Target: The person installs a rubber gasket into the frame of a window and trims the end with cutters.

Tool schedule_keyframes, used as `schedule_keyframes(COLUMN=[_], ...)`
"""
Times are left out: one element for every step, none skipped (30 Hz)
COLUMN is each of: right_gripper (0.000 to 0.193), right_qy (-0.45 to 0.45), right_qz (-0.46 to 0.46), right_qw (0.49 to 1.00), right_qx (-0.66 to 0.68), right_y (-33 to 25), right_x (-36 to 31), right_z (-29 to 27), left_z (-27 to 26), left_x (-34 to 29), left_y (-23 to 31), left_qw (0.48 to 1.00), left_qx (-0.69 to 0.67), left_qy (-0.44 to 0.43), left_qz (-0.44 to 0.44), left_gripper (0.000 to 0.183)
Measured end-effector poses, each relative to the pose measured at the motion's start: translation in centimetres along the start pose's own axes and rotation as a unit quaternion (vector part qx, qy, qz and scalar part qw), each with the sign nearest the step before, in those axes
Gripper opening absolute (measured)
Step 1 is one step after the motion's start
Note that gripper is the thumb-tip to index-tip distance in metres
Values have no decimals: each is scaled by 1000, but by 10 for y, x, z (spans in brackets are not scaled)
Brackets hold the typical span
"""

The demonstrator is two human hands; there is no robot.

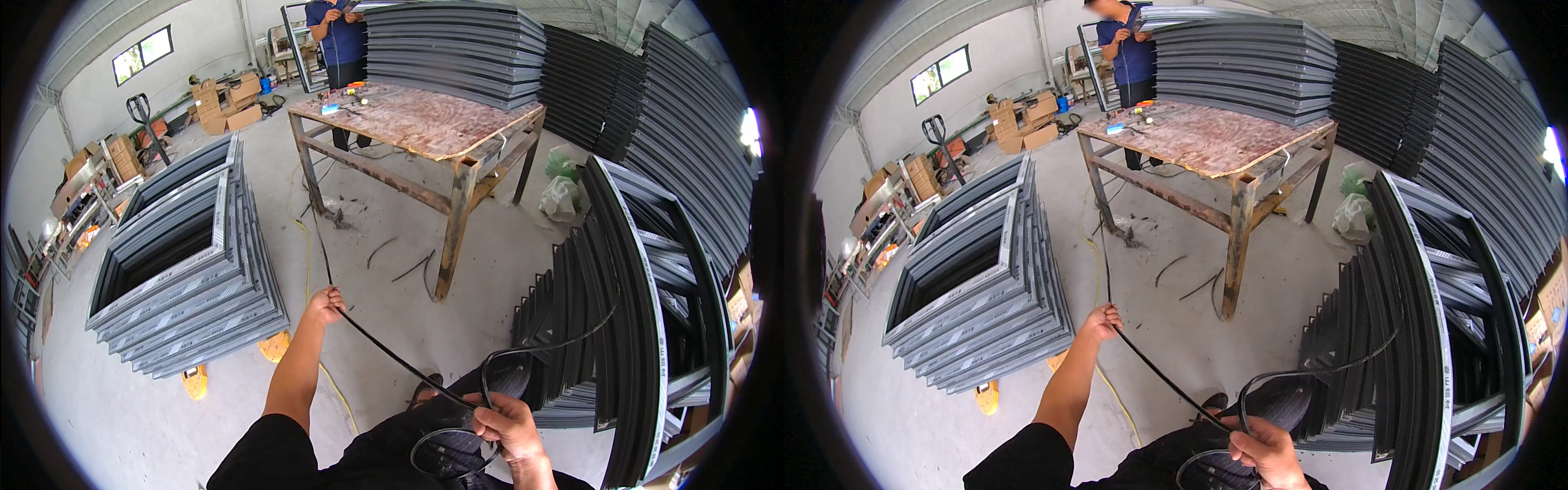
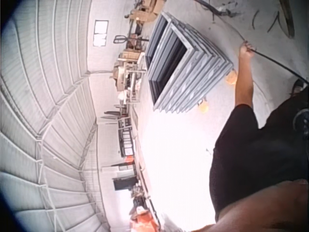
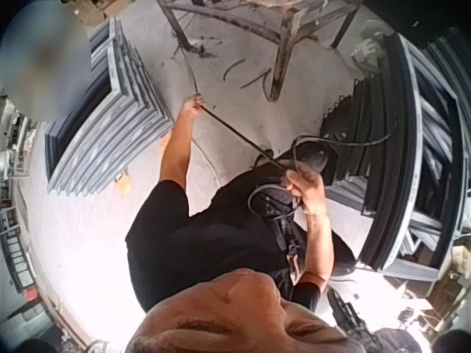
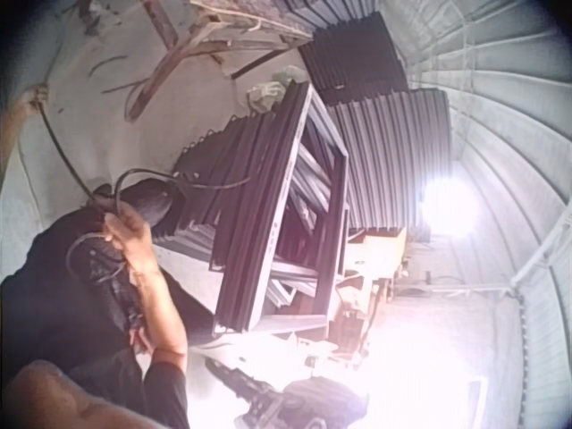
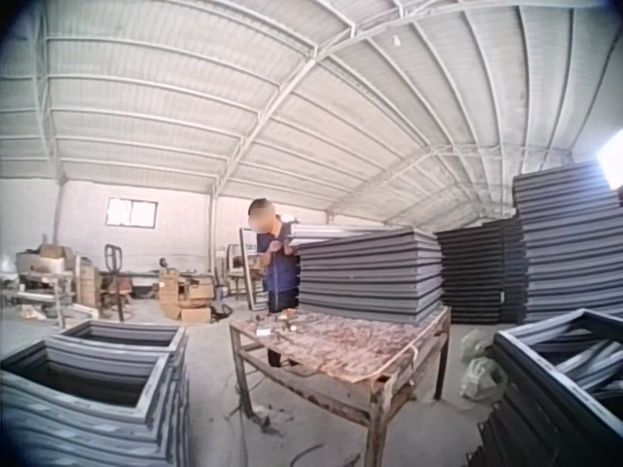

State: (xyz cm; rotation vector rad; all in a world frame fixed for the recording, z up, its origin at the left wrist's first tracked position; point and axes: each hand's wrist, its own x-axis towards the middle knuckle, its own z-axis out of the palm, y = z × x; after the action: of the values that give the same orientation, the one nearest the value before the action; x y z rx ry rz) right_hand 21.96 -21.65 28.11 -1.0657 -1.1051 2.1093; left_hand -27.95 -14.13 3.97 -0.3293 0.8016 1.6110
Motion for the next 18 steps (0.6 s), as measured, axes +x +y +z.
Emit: schedule_keyframes(right_gripper=[33,33,33,33,33,32,31,29,28,29,36,39,43,45,43,42,40,39], right_qy=[10,20,30,52,66,96,127,159,188,241,159,168,176,115,177,181,154,117], right_qz=[-5,-10,-16,-44,-51,-75,-96,-115,-132,-146,-71,-53,-43,-84,-134,-168,-190,-207], right_qw=[1000,1000,999,997,995,991,987,980,972,959,980,977,974,981,968,962,961,960], right_qx=[11,22,33,35,54,46,36,41,46,42,91,117,139,130,114,118,132,146], right_y=[1,3,5,8,5,3,4,12,22,29,28,28,28,45,53,56,55,54], right_x=[-2,-3,-7,-11,-13,-19,-24,-27,-28,-27,-36,-51,-64,-71,-86,-95,-98,-99], right_z=[-5,-13,-21,-32,-42,-49,-57,-71,-79,-75,-79,-70,-61,-87,-96,-101,-105,-107], left_z=[5,9,15,24,33,49,70,97,126,153,174,194,214,226,243,258,271,283], left_x=[-6,-13,-26,-40,-62,-84,-109,-139,-175,-218,-258,-295,-336,-365,-390,-404,-412,-416], left_y=[-10,-22,-37,-56,-76,-110,-152,-201,-250,-293,-325,-359,-379,-392,-405,-412,-416,-418], left_qw=[1000,996,983,963,925,868,803,730,655,590,550,511,475,454,429,421,424,434], left_qx=[8,89,169,248,348,451,525,559,556,522,473,404,325,267,199,154,127,117], left_qy=[7,-2,-11,-23,-46,-110,-206,-342,-482,-604,-685,-758,-810,-830,-839,-834,-825,-817], left_qz=[-7,31,69,107,144,176,195,194,173,125,62,-22,-110,-185,-268,-323,-351,-360], left_gripper=[30,29,28,26,26,27,27,27,27,28,28,28,28,29,29,29,29,30])
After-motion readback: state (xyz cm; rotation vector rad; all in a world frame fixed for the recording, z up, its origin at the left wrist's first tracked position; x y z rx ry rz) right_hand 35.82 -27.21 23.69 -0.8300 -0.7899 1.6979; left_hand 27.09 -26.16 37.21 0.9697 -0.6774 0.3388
